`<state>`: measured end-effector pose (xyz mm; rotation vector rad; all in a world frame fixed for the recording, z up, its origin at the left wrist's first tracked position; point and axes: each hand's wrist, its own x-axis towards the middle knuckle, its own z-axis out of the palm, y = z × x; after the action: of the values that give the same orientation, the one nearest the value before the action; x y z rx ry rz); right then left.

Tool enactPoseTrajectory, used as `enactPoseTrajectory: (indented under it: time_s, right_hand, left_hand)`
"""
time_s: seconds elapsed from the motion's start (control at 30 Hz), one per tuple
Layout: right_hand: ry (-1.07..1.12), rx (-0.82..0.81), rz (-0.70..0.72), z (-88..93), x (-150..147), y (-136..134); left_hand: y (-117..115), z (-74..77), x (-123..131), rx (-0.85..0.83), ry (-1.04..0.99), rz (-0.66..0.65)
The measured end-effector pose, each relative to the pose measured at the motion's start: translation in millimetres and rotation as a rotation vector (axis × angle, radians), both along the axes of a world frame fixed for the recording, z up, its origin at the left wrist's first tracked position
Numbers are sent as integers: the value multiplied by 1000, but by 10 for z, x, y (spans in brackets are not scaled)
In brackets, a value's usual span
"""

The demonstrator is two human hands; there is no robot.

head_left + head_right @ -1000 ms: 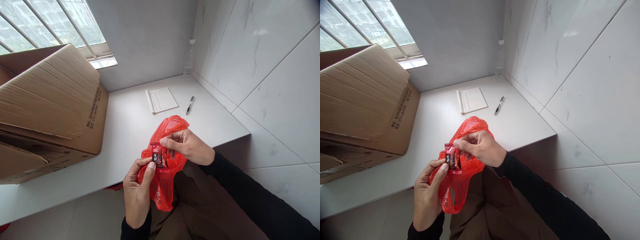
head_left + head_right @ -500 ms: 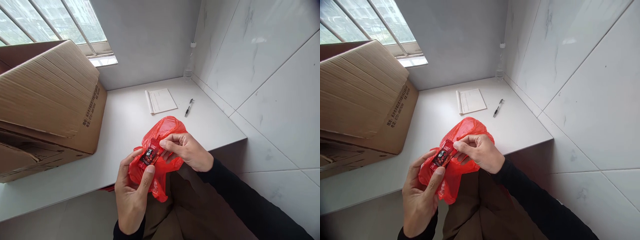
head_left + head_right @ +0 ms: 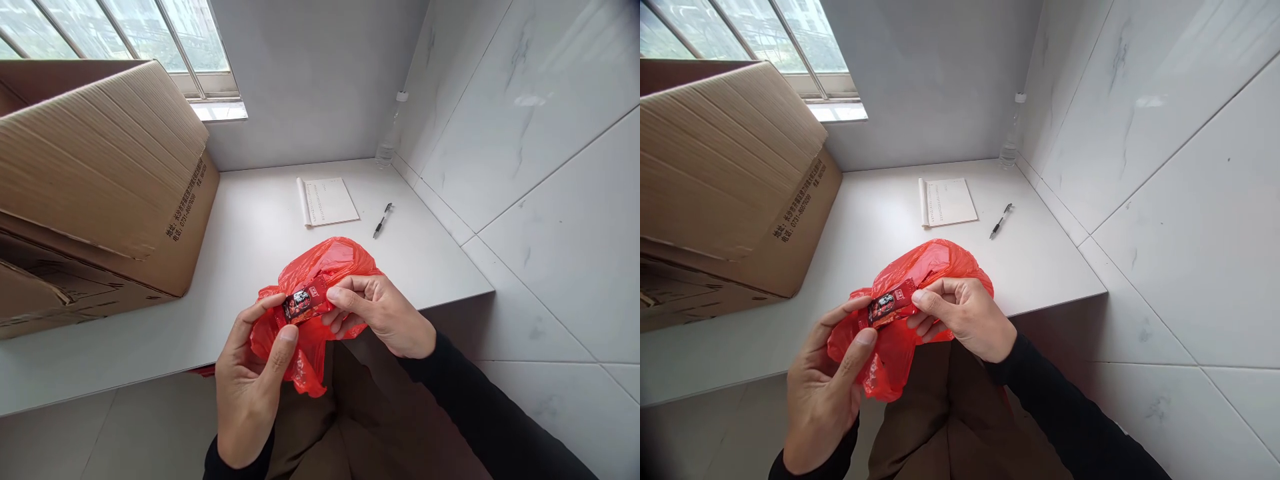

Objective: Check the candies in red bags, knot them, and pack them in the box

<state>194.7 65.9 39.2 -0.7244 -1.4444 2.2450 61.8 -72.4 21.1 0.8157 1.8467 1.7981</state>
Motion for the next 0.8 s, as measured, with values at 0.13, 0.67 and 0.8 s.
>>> enactPoseTrajectory:
  time_s: [0.13,0.67,0.8]
  right_hand:
    - [9,-5,11,-3,7,-2]
    - [10,-11,12,16,28,-18]
    - [0,4,15,3,32,-19]
  left_hand:
    - [-25,-47,-45,15,13,-87]
    - [-13,-56,-44,29,-33,-87]
    - [-6,-27,-17,32,-33,-85]
